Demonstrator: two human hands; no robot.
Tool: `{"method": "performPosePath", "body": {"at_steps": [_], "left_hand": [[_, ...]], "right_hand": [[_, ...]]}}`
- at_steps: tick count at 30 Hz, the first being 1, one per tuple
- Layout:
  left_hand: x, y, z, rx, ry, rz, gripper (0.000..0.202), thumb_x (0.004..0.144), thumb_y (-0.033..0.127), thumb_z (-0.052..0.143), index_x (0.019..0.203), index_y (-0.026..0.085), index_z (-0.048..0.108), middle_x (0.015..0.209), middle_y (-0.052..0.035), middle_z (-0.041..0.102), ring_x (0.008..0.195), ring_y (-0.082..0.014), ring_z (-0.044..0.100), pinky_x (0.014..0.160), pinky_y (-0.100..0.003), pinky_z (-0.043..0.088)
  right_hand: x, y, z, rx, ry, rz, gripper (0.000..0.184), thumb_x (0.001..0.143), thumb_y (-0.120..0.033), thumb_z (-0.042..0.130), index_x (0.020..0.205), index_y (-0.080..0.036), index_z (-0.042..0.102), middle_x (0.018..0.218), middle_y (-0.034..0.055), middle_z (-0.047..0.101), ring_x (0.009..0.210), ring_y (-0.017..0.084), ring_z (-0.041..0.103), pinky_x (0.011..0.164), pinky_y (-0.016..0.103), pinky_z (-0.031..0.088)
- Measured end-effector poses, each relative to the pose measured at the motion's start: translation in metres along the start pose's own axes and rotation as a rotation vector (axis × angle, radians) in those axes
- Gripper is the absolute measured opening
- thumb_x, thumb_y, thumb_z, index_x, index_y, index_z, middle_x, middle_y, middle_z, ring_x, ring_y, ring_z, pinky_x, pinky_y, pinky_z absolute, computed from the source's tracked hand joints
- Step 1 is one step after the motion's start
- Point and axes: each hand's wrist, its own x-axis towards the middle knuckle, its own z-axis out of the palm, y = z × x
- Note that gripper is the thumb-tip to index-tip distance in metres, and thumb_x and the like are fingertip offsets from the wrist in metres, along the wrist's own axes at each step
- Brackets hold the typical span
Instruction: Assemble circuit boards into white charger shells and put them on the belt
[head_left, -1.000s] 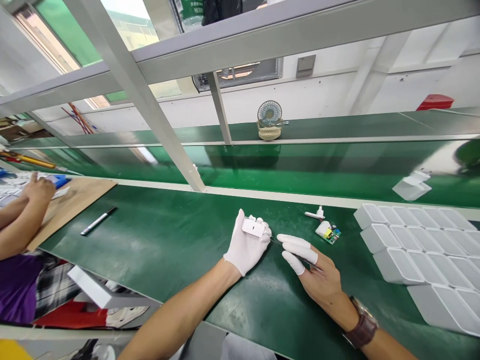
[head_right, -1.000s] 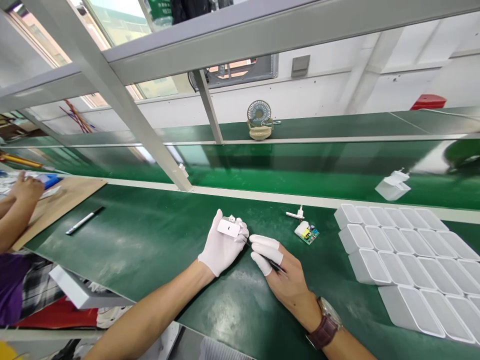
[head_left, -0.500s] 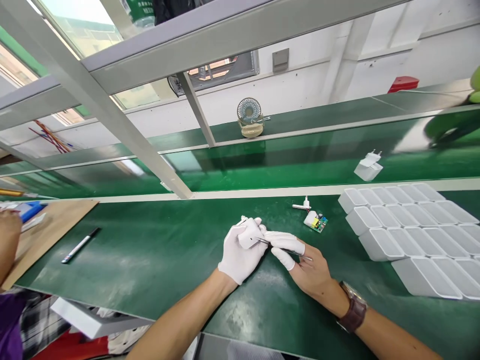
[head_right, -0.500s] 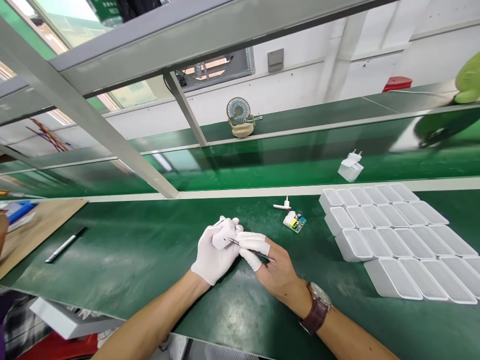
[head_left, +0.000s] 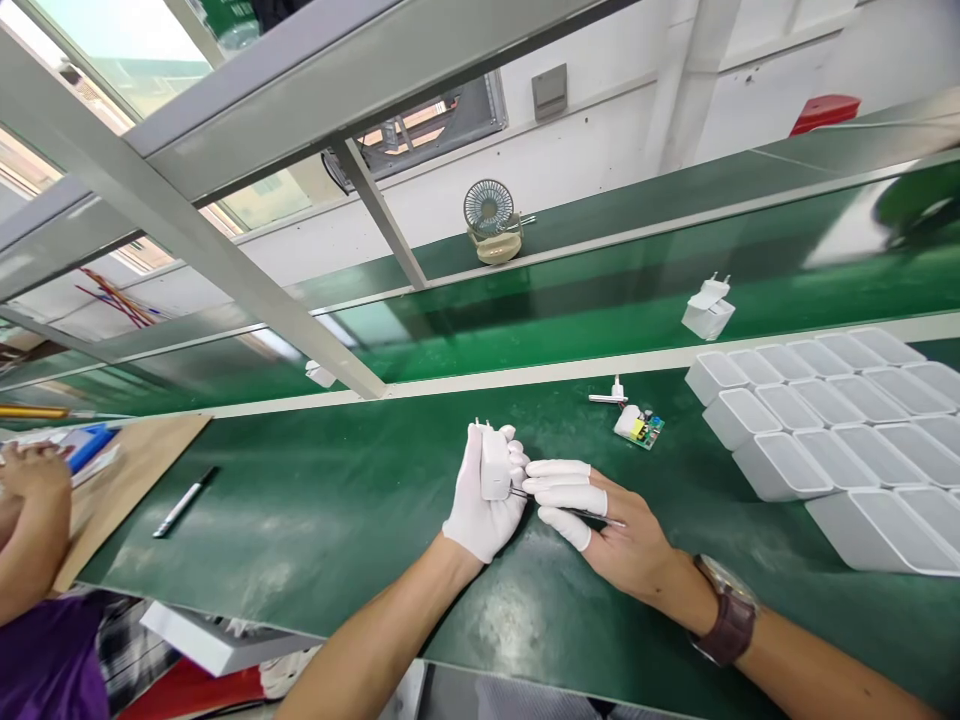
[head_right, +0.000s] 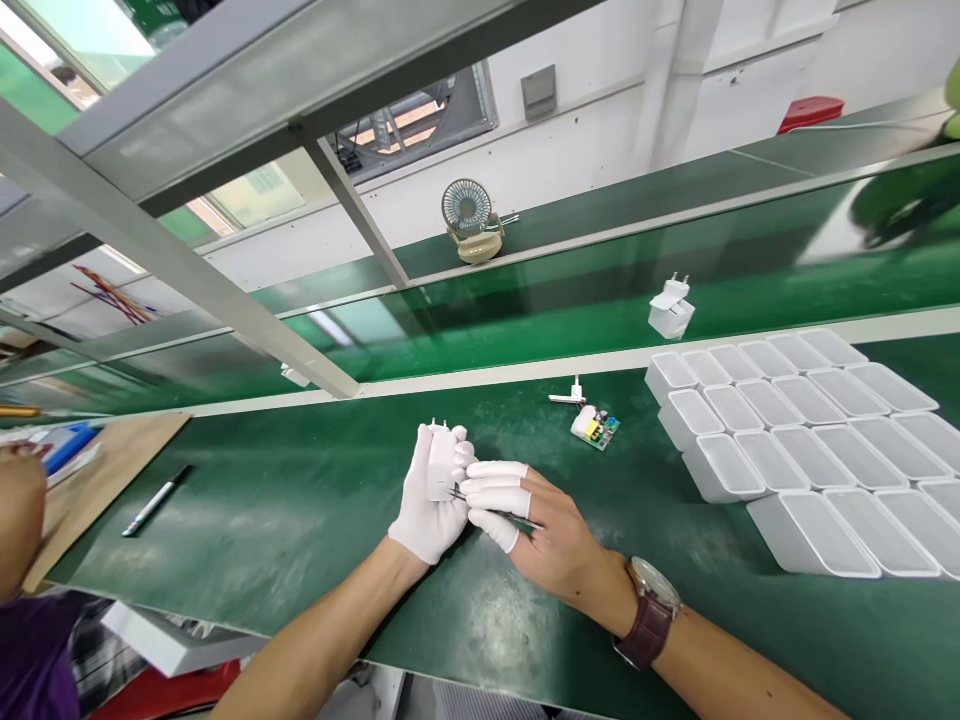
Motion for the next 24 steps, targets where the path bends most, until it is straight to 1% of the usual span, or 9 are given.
{"method": "performPosePath", "body": {"at_steps": [5,9,14,18,22,24], "left_hand": [[0.0004,-0.0027,0.0045,0.043,0.016,0.017,0.039,0.099,0.049,0.050,0.100,0.011,0.060,0.078,-0.0042,0.059,0.064,-0.0107,0.059,0.056,-0.020,0.052],[0.0016,-0.0033,0.0046,0.063,0.030,0.022,0.039,0.100,0.048,0.049,0.099,0.011,0.060,0.078,-0.0044,0.059,0.066,-0.0111,0.060,0.057,-0.020,0.052],[0.0029,-0.0035,0.0036,0.069,0.042,0.008,0.037,0.099,0.047,0.051,0.097,0.012,0.061,0.078,-0.0041,0.060,0.067,-0.0113,0.062,0.060,-0.020,0.054],[0.0028,-0.0046,0.0042,0.072,0.079,0.033,0.033,0.097,0.044,0.055,0.096,0.012,0.061,0.079,-0.0041,0.061,0.068,-0.0115,0.062,0.062,-0.021,0.055],[0.0041,-0.0058,0.0033,0.094,0.103,0.069,0.028,0.096,0.041,0.059,0.095,0.013,0.061,0.078,-0.0034,0.061,0.068,-0.0114,0.062,0.062,-0.021,0.054],[0.0057,-0.0063,0.0016,0.117,0.109,0.092,0.025,0.096,0.039,0.059,0.094,0.014,0.060,0.077,-0.0028,0.060,0.067,-0.0116,0.061,0.061,-0.020,0.054]], "right_hand": [[0.0003,0.0013,0.0002,-0.034,-0.033,0.013,0.044,0.087,-0.002,0.067,0.125,-0.026,0.066,0.119,0.0077,0.072,0.122,0.027,0.062,0.100,0.046,0.055],[0.0008,0.0030,0.0005,-0.069,-0.032,0.005,0.042,0.089,-0.007,0.067,0.126,-0.027,0.065,0.120,0.0069,0.071,0.121,0.025,0.062,0.101,0.045,0.055],[0.0035,0.0009,-0.0003,-0.095,-0.031,0.014,0.038,0.092,-0.010,0.066,0.125,-0.029,0.066,0.118,0.0060,0.072,0.117,0.024,0.065,0.100,0.043,0.056],[0.0039,-0.0002,0.0004,-0.113,-0.018,0.020,0.036,0.092,-0.012,0.066,0.124,-0.030,0.067,0.116,0.0053,0.073,0.114,0.023,0.066,0.099,0.043,0.057],[0.0007,0.0021,0.0028,-0.105,-0.008,0.067,0.037,0.093,-0.012,0.064,0.124,-0.031,0.067,0.116,0.0047,0.073,0.115,0.023,0.066,0.099,0.042,0.057],[-0.0005,0.0035,0.0042,-0.086,0.017,0.110,0.034,0.093,-0.012,0.063,0.122,-0.030,0.068,0.115,0.0052,0.073,0.115,0.023,0.066,0.098,0.041,0.057]]}}
